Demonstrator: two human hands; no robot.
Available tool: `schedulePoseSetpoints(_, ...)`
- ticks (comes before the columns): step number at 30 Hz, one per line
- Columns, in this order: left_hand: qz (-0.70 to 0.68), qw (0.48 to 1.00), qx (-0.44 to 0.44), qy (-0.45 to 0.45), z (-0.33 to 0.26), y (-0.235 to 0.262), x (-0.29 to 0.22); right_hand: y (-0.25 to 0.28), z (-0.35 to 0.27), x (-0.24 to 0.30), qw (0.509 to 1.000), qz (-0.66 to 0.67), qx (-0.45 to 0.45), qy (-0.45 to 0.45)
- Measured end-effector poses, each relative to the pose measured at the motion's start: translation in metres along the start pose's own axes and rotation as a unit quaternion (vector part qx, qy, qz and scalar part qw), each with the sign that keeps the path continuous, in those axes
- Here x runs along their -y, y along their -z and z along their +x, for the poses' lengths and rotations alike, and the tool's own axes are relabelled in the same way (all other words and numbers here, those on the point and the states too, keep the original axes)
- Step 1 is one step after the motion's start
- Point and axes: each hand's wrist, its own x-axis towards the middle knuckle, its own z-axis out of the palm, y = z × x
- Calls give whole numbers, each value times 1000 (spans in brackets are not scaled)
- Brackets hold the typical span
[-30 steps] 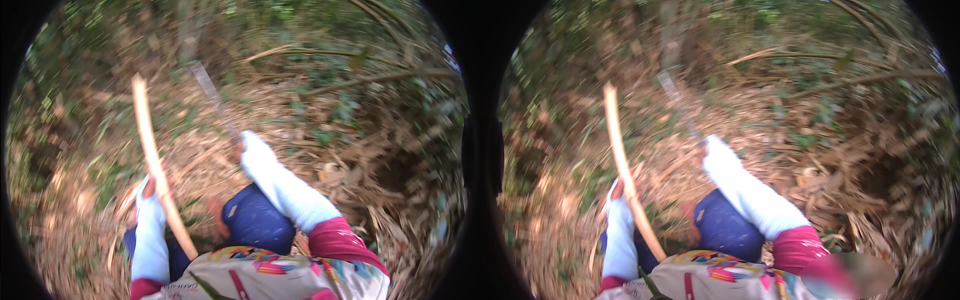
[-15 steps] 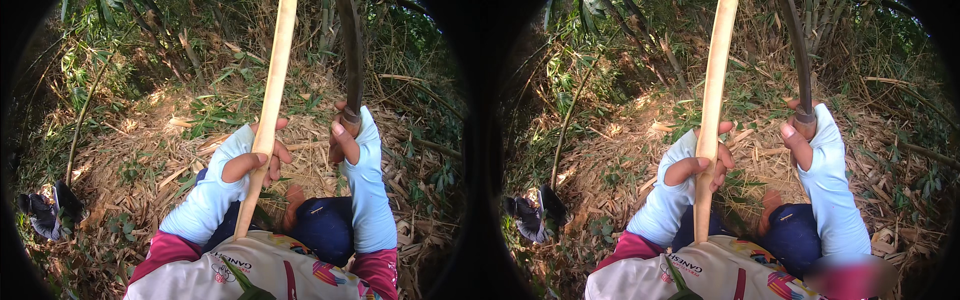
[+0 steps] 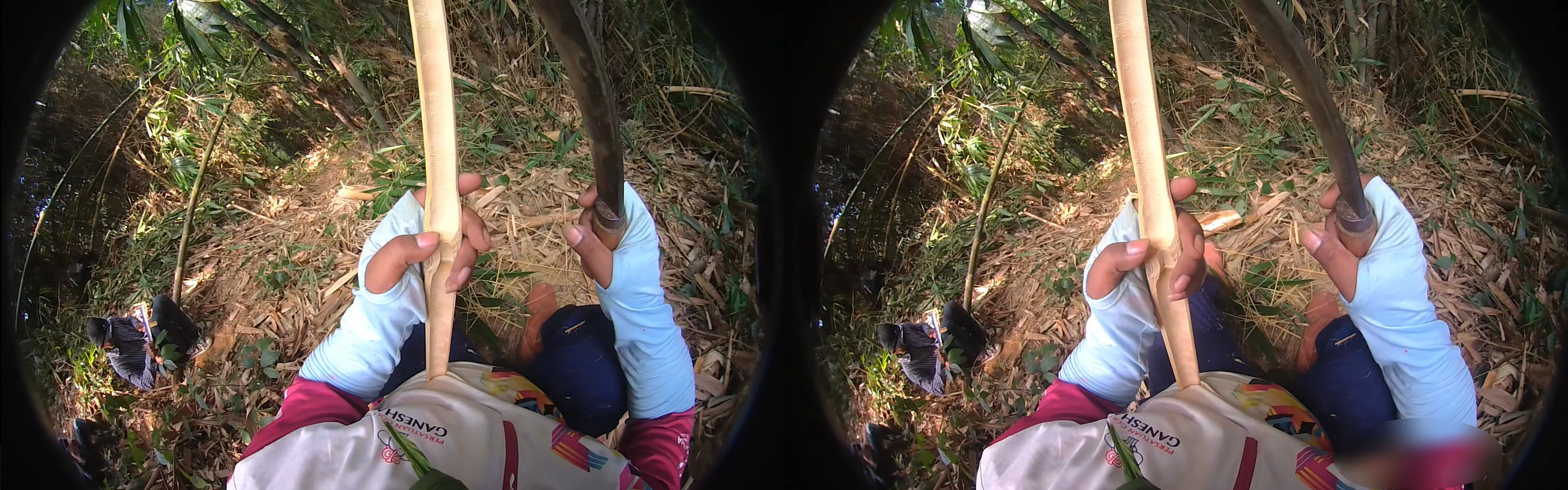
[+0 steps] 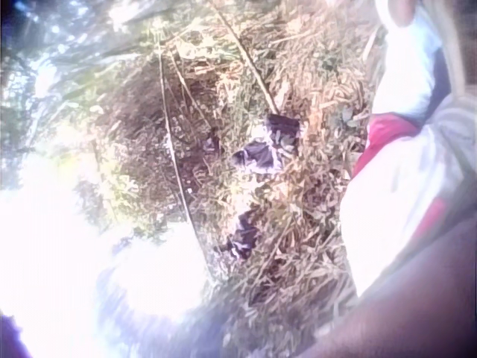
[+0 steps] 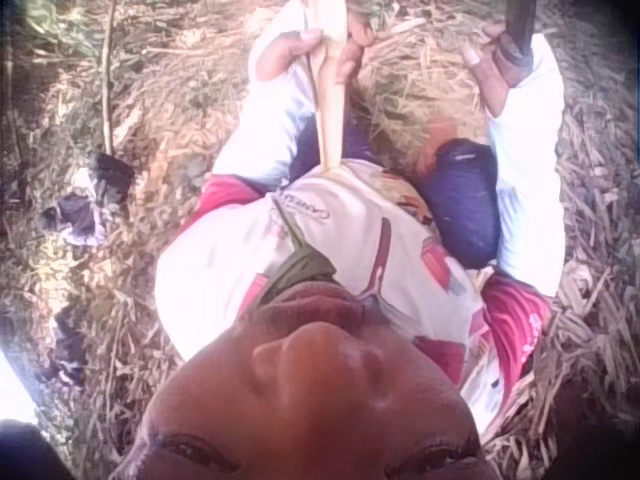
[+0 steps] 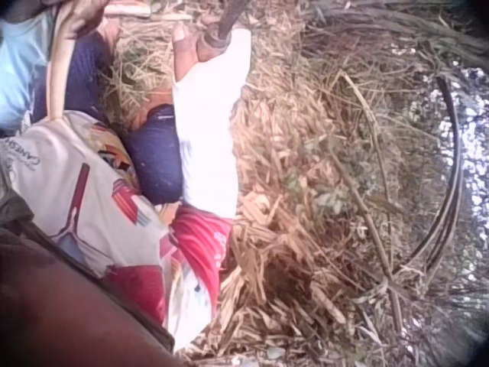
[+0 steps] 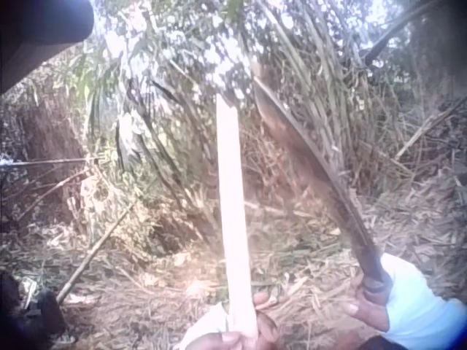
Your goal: The person sits on the ground in a bamboo grove and uses a large knife to split a long bamboo stalk into thin strips. They repeatedly position the knife and strike the bamboo to separate it lengthwise, producing multiple flat strips.
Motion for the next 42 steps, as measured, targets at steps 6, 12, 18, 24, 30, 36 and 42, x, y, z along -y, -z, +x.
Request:
schedulePoseSetpoints(6,39,999,5,-3,-9,-18,-10,-8,-13,17,985,-166,1,49)
schedulePoseSetpoints(12,104,993,-43,35,-21,-37,-14,-12,-17,30,910,-340,58,231)
schedulePoseSetpoints(18,30,999,8,28,-26,-26,-2,-16,-28,42,821,-485,116,277)
schedulePoseSetpoints(24,114,991,-62,33,-37,-64,-6,-12,-29,36,798,-528,131,259)
schedulePoseSetpoints(30,301,951,-41,60,-38,-65,-1,-7,-33,29,802,-513,91,291)
schedulePoseSetpoints(36,345,937,-52,34,-40,-69,4,-3,-36,30,793,-523,79,302)
schedulePoseSetpoints(42,342,939,-15,5,-43,-64,10,2,-36,23,808,-496,82,308)
